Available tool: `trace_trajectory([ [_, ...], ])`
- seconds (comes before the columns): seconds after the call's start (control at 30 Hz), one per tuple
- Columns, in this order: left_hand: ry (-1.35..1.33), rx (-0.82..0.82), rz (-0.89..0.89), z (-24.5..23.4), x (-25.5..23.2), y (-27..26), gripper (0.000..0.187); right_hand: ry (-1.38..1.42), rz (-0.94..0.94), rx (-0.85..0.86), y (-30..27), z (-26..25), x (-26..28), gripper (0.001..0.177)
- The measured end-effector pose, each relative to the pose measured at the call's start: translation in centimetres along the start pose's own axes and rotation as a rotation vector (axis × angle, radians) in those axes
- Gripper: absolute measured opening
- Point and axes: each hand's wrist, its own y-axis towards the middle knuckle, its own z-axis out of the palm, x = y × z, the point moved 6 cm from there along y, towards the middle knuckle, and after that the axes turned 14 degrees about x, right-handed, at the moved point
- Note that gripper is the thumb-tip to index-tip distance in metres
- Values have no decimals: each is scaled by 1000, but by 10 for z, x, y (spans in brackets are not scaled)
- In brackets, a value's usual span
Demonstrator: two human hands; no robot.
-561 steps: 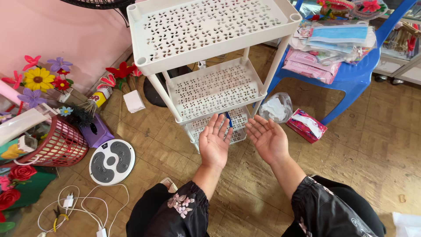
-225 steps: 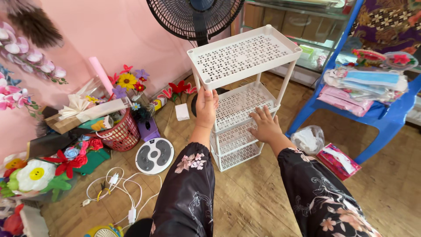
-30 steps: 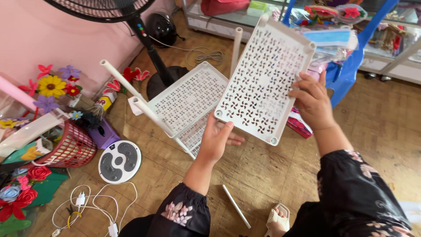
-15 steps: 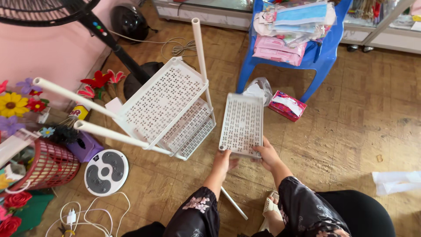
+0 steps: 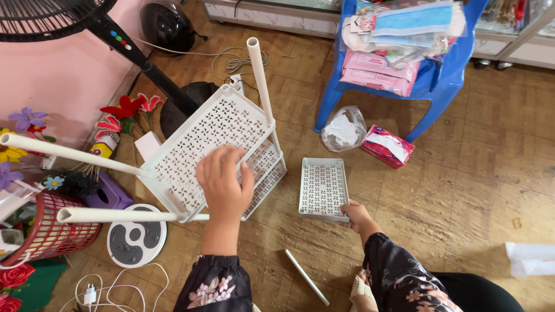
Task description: The person disassembles a white plastic three-tier storage shelf by removing the perforated trays and detaching the vertical support poles. The components are then laid out on the floor.
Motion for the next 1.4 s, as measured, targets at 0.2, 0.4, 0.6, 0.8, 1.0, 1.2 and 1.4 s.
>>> trace_trajectory([
  [0.2,222,391,-379,44,34,14,56,-5,-150,32,28,3,40,32],
  [0.4,216,411,-386,49,37,13,55,80,-209,-98,52,-17,83,37],
  [0.6,226,457,-391,46,36,19,55,-76,-207,-49,50,-20,53,43],
  [0.8,272,596,-359,47,45,36,52,-53,-77,-140,42,-28,1,44],
  [1.0,313,580,-343,43,42,38,52,-631,113,-221,61,-39,9,29],
  [1.2,372,568,-339,49,41,35,53,-1421,23,-378,109,-31,104,34],
  [1.4,373,610,-389,48,54,53,56,-1493,-1,-392,135,5,205,65],
])
